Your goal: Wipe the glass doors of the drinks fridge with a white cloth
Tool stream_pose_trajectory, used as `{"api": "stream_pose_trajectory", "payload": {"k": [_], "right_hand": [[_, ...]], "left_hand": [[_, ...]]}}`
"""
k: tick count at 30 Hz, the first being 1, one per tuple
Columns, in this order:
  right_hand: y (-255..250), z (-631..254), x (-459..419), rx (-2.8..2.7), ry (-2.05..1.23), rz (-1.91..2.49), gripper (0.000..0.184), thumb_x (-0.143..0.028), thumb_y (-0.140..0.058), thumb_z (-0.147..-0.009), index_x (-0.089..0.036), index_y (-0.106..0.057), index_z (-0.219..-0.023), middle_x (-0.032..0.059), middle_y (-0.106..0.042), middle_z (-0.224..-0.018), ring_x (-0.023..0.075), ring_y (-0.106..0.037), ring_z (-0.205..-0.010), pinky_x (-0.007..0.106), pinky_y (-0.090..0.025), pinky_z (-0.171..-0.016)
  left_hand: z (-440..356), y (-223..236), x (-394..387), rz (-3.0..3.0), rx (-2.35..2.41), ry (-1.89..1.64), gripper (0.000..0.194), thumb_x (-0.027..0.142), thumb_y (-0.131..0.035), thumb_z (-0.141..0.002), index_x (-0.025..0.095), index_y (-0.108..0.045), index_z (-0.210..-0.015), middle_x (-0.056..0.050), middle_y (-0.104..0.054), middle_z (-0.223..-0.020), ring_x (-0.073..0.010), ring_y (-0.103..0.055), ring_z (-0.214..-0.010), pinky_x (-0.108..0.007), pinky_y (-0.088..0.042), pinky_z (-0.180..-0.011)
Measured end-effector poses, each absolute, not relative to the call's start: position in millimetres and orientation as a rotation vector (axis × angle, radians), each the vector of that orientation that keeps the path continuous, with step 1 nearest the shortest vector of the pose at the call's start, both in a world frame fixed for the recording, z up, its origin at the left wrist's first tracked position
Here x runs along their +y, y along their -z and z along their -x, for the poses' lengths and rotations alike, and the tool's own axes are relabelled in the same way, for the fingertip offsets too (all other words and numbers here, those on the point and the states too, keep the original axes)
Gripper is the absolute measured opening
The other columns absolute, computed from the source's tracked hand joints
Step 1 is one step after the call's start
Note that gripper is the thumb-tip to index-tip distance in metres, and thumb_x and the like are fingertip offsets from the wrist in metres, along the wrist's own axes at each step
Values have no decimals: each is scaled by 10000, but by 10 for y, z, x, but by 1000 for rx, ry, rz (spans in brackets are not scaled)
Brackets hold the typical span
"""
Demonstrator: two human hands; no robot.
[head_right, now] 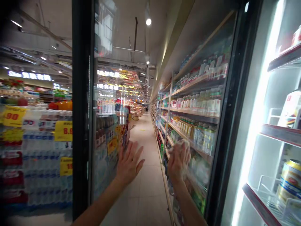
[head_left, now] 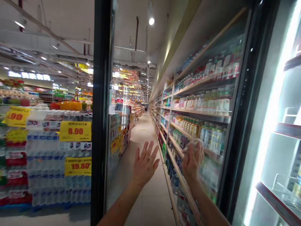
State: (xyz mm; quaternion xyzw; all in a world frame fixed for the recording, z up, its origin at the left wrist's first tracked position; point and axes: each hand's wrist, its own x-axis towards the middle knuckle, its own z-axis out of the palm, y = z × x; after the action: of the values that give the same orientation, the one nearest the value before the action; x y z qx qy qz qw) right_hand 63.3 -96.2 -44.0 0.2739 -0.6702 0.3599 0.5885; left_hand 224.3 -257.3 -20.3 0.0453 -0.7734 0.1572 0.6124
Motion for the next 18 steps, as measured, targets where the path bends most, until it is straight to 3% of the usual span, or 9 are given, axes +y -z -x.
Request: {"api": "stream_pose_trajectory", "payload": {"k": [3, 9, 15, 18], "right_hand": [[658, -672, -930, -1558, -628, -925, 464, -219, -446, -831, -315, -436, -1284, 46, -292, -1444, 296, -232, -1333, 552, -228, -1039], [754, -403, -539, -1640, -1021, -225, 517, -224, -354, -853, -160, -320, -1364, 192, -225, -1446, 349, -218, -1327, 630, -271, -962], [997, -863, -975, -1582, -599, -992, 546, -140, -449, -813, -319, -375, -1323, 37, -232, -1470, 289, -233, -1334, 537, -234, -1050], [839, -668, -848, -1567, -707, -805, 533, -157, -419, -825, -292, -360, -1337, 62, -221, -1471, 297, -246, -1326, 559, -213, -1044]], "left_hand": [[-2222, 293, -2494, -130, -1773, -377, 507, 374, -536, -789, 231, -440, -1266, -70, -435, -1342, -184, -185, -1351, -423, -76, -1112], [-2250, 254, -2511, -142, -1779, -377, 528, 373, -537, -785, 236, -421, -1282, -66, -418, -1354, -182, -181, -1353, -421, -79, -1113], [-2223, 269, -2533, -122, -1772, -339, 528, 378, -529, -789, 246, -414, -1287, -64, -429, -1345, -194, -244, -1333, -411, -93, -1111], [-2203, 277, -2560, -133, -1800, -337, 520, 374, -514, -798, 253, -407, -1293, -66, -425, -1348, -201, -264, -1325, -414, -96, -1109]]}}
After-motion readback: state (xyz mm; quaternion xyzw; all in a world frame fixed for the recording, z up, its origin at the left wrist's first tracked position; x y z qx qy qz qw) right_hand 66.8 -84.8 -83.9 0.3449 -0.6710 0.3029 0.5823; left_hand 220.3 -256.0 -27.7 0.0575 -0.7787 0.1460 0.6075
